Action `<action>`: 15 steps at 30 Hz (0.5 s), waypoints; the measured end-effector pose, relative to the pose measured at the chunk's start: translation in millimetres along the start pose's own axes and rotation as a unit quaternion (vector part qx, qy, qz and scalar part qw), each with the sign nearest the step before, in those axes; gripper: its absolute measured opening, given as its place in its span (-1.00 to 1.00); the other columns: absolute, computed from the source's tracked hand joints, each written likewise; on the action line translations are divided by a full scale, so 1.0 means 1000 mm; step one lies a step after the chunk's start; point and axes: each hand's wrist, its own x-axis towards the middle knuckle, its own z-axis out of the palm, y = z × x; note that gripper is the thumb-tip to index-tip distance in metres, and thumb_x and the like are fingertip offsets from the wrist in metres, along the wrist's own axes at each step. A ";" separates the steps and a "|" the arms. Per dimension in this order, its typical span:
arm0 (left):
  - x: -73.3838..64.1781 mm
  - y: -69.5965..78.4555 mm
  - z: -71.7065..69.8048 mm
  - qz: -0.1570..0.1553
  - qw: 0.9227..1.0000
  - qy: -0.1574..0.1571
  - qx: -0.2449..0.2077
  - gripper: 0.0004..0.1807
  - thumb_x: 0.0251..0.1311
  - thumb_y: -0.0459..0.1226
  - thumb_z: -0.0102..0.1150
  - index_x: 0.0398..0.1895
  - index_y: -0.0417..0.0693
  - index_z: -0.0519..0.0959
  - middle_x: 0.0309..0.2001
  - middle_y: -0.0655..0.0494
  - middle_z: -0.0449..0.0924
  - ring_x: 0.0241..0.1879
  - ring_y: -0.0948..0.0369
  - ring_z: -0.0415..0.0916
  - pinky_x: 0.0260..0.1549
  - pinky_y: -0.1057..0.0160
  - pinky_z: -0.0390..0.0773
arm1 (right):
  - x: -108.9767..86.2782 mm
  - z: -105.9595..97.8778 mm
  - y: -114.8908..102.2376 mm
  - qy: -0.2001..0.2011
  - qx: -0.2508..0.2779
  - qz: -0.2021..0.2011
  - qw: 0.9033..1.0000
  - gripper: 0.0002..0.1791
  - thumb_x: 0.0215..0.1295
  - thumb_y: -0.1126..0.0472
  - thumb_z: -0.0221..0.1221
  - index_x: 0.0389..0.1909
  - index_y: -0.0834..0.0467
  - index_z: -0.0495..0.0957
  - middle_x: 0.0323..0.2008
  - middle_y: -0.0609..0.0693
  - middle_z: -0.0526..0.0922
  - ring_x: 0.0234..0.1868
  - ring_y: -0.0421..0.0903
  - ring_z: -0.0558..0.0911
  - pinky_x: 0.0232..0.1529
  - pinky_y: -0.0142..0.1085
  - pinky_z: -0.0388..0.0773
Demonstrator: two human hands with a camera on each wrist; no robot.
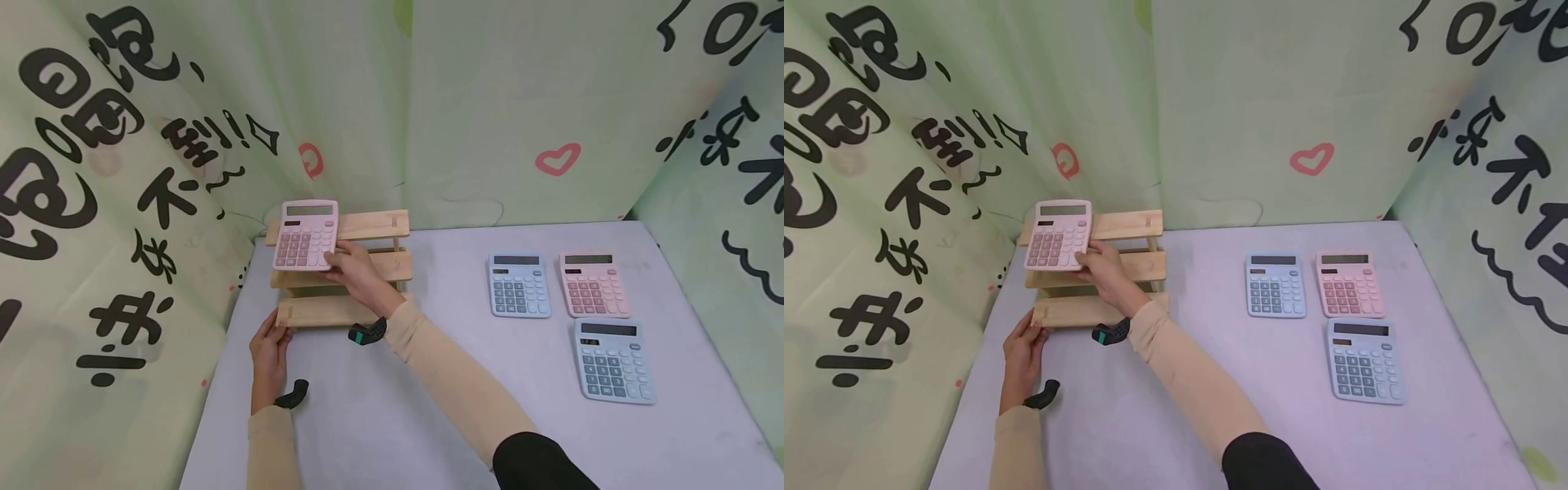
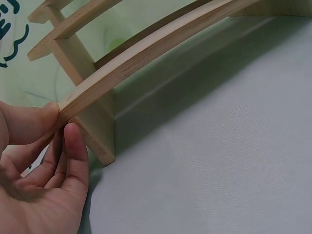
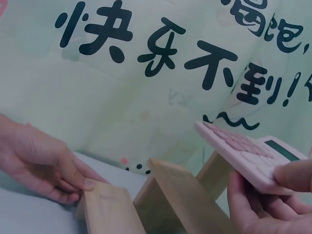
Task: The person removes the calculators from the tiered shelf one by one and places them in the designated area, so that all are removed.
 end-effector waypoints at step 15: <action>0.000 0.000 0.000 -0.012 1.000 0.004 0.004 -0.43 0.57 -0.41 -0.03 0.60 -0.10 0.27 0.21 0.10 0.42 -0.10 0.31 0.46 -0.01 0.44 0.58 | -0.018 -0.029 0.010 -0.067 -0.073 -0.033 0.994 -0.40 0.55 0.43 0.06 0.55 0.28 0.21 0.42 0.22 0.52 0.32 0.06 0.61 0.21 -0.17 0.68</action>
